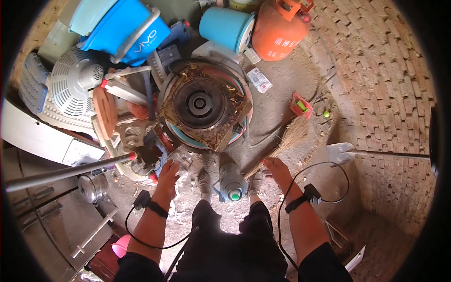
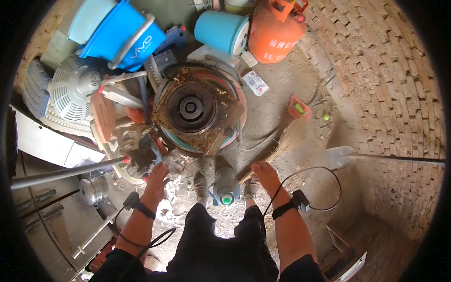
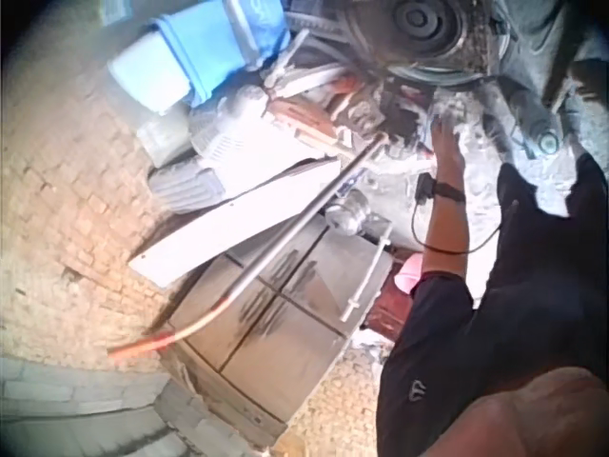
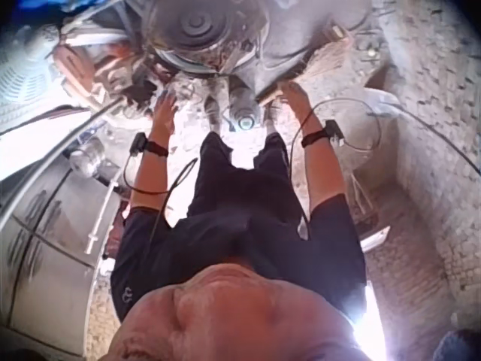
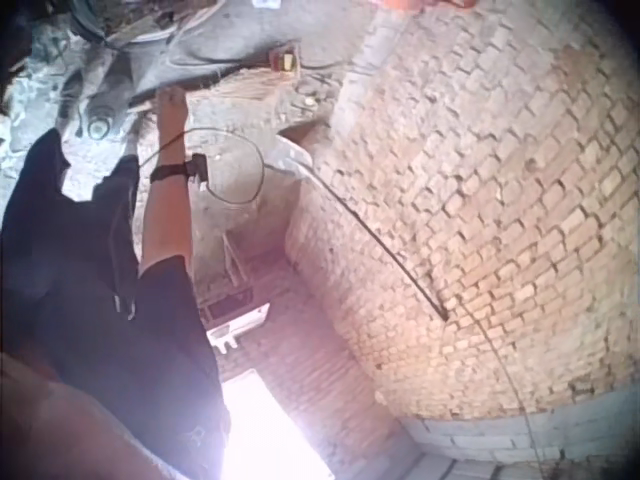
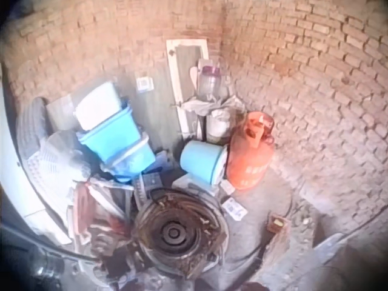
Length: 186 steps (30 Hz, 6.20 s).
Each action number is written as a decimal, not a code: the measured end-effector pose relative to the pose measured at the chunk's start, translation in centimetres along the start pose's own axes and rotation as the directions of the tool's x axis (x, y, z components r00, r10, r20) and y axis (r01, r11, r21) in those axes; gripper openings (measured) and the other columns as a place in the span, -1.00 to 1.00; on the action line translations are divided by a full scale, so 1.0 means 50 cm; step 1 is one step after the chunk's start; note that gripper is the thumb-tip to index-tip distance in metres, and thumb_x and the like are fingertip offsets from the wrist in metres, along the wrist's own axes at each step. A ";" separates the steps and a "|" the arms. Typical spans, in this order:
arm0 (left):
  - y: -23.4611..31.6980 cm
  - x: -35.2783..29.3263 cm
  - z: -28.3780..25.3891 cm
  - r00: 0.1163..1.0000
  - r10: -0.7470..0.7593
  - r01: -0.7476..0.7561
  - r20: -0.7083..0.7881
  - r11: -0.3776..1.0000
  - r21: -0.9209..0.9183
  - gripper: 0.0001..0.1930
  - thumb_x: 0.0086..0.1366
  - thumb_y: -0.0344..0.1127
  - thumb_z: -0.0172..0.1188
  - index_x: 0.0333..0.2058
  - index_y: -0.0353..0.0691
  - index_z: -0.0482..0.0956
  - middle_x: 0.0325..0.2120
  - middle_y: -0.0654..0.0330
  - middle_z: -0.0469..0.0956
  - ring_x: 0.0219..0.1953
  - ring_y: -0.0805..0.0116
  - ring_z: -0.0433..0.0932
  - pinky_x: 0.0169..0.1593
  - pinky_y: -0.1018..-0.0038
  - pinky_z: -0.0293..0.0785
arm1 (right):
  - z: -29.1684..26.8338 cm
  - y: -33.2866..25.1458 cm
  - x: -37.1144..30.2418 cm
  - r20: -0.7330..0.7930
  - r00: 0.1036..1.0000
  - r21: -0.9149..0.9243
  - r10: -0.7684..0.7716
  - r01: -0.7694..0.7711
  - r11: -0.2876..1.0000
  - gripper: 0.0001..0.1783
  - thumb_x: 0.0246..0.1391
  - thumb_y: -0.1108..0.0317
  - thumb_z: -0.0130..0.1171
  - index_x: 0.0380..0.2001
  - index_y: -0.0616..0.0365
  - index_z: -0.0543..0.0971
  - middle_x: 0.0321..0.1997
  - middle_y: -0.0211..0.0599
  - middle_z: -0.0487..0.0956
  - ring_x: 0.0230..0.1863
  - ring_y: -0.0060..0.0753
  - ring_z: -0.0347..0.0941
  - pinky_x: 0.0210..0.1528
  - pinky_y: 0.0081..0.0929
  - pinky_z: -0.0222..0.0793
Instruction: Clearing debris with a shovel and metal bar, moving buckets, and using a small tool to repair a portable stove burner unit.
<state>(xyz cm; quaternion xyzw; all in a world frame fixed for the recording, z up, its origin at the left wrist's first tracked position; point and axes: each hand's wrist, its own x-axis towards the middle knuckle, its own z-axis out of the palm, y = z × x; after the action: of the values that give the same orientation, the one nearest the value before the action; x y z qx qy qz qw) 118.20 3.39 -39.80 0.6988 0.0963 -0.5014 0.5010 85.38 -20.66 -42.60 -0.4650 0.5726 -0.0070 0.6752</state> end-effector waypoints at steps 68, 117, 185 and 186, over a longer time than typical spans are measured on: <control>-0.130 0.308 0.194 0.969 0.104 0.076 0.224 0.739 -0.669 -0.41 0.23 -0.08 0.18 0.18 -0.13 0.26 0.13 0.18 0.36 0.17 0.17 0.31 0.25 0.18 0.19 | 0.066 -0.272 0.520 0.221 0.972 -0.150 -0.083 0.118 0.982 0.09 -0.11 -0.45 0.10 0.23 0.29 0.25 0.33 -0.04 0.19 0.36 -0.13 -0.02 0.32 -0.15 -0.16; 0.070 -0.028 0.150 0.934 0.297 -0.192 0.196 0.884 -0.426 -0.26 0.11 -0.14 0.24 0.19 -0.35 0.16 0.09 0.04 0.37 0.10 0.09 0.41 0.16 0.19 0.37 | -0.014 -0.267 0.223 0.275 0.910 0.452 -0.310 0.162 0.877 -0.56 0.31 0.09 -0.11 0.00 0.25 0.44 -0.04 -0.30 0.54 -0.04 -0.50 0.43 0.08 -0.48 0.30; 0.076 -0.570 0.290 0.693 -0.036 0.147 0.720 0.985 -0.092 -0.23 0.07 -0.10 0.33 0.15 -0.38 0.21 0.05 0.03 0.42 0.06 0.16 0.45 0.15 0.26 0.38 | -0.290 0.015 -0.632 -0.363 0.921 0.610 -0.143 0.351 0.711 -0.66 0.19 0.14 0.10 -0.12 0.16 0.45 -0.27 -0.31 0.50 -0.20 -0.48 0.35 -0.11 -0.51 0.21; 0.070 -0.566 0.286 0.699 -0.037 0.146 0.714 0.985 -0.093 -0.23 0.07 -0.09 0.33 0.16 -0.38 0.21 0.06 0.03 0.42 0.07 0.17 0.44 0.16 0.27 0.37 | -0.290 0.011 -0.632 -0.356 0.924 0.610 -0.141 0.344 0.714 -0.66 0.19 0.14 0.10 -0.12 0.16 0.45 -0.27 -0.31 0.50 -0.20 -0.48 0.35 -0.11 -0.51 0.21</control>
<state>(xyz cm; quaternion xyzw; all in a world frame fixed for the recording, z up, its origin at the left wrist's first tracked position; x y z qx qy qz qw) 98.26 0.72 -15.06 0.4089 -0.0336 -0.7476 0.5223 62.89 -12.22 -17.46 -0.2612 0.5565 -0.3651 0.6992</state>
